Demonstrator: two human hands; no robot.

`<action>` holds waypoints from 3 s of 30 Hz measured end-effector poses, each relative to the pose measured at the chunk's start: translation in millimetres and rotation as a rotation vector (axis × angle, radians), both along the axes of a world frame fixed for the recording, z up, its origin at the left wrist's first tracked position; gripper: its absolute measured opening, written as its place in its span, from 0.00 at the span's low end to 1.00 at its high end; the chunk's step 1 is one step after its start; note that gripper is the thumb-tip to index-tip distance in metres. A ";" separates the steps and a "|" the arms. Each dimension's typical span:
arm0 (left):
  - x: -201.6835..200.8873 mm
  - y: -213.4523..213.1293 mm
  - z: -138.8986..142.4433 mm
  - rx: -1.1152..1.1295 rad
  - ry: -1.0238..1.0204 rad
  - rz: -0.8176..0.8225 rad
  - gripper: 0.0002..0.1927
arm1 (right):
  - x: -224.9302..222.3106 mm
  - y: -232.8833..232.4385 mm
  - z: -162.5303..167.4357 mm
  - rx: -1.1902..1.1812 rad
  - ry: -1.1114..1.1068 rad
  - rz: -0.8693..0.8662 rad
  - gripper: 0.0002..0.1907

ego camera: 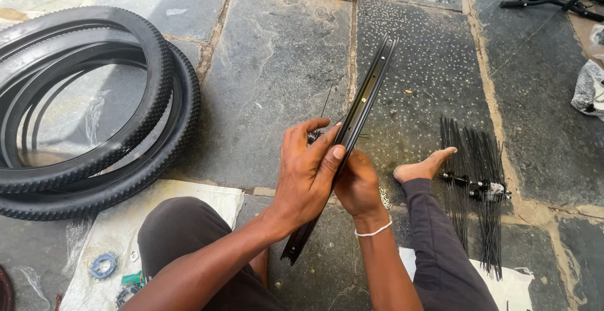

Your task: The person is inserting metal spokes into the holes of a bicycle wheel rim by hand, rotating the rim to work on different sections.

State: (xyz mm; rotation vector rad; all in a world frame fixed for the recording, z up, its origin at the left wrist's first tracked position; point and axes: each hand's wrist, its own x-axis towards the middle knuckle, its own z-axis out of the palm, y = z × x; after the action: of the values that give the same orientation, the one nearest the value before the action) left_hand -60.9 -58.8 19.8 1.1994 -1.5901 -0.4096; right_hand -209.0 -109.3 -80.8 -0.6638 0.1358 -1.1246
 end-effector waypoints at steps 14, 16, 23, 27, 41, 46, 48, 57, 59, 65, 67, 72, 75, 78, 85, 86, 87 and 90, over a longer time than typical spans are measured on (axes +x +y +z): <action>0.6 -3.6 2.1 -0.026 -0.009 -0.022 0.20 | 2.1 -0.4 2.5 -0.007 -0.030 0.000 0.23; 0.0 -2.8 1.5 -0.016 -0.003 -0.013 0.20 | 1.6 -0.1 3.2 0.096 -0.019 -0.050 0.19; -1.1 -4.1 1.2 -0.035 0.001 -0.029 0.19 | 3.5 0.4 5.8 0.034 -0.022 -0.023 0.22; -0.5 -4.6 0.8 -0.045 -0.004 -0.031 0.19 | 3.4 0.7 6.8 -0.005 0.014 -0.056 0.16; 15.3 8.6 19.1 0.033 -0.272 -0.065 0.38 | -47.7 -1.8 10.2 -0.044 0.315 -0.016 0.29; 42.6 22.5 20.0 0.837 -0.756 -0.222 0.66 | -149.7 -15.9 -134.7 0.178 1.246 -0.581 0.16; 45.7 21.0 13.3 1.144 -0.790 -0.241 0.67 | -181.4 7.1 -203.0 0.088 1.727 -0.719 0.11; 18.4 9.7 -35.3 0.249 0.017 -0.303 0.25 | -146.7 28.0 -290.1 0.180 2.024 -0.464 0.14; 11.4 10.3 -39.2 0.350 0.054 -0.285 0.23 | -130.0 21.8 -284.1 0.263 2.062 -0.509 0.14; -9.8 6.9 -14.4 0.575 0.237 -0.255 0.19 | -105.0 6.2 -275.9 0.186 2.181 -0.544 0.13; -14.1 6.1 -1.7 0.585 0.229 -0.239 0.20 | -107.3 10.1 -269.9 0.143 2.196 -0.399 0.15; -8.3 -0.6 10.6 0.500 0.226 -0.324 0.26 | -124.1 37.9 -245.8 0.116 2.229 -0.246 0.18; -4.5 5.6 6.8 0.369 0.321 -0.403 0.34 | -130.1 48.8 -235.6 0.114 2.107 -0.525 0.14; -7.3 14.1 0.5 0.373 0.236 -0.294 0.25 | -124.9 48.2 -234.1 0.074 2.043 -0.566 0.14; -2.6 13.5 -9.5 0.410 0.265 -0.291 0.24 | -110.7 41.1 -235.9 0.161 2.173 -0.310 0.16; -2.3 12.5 -9.7 0.405 0.278 -0.309 0.24 | -109.2 37.9 -234.0 0.175 2.167 -0.304 0.15; -2.8 11.7 -9.8 0.399 0.293 -0.330 0.23 | -107.6 35.5 -231.3 0.190 2.135 -0.329 0.15; -7.3 7.3 -10.3 0.437 0.301 -0.371 0.20 | -107.2 18.3 -214.6 0.268 1.929 -0.401 0.13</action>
State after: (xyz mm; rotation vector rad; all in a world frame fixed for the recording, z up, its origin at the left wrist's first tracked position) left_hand -68.1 -51.5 9.5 1.0885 -1.4958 -1.1706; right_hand -316.1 -90.9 -295.4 -1.2917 2.0692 -0.4217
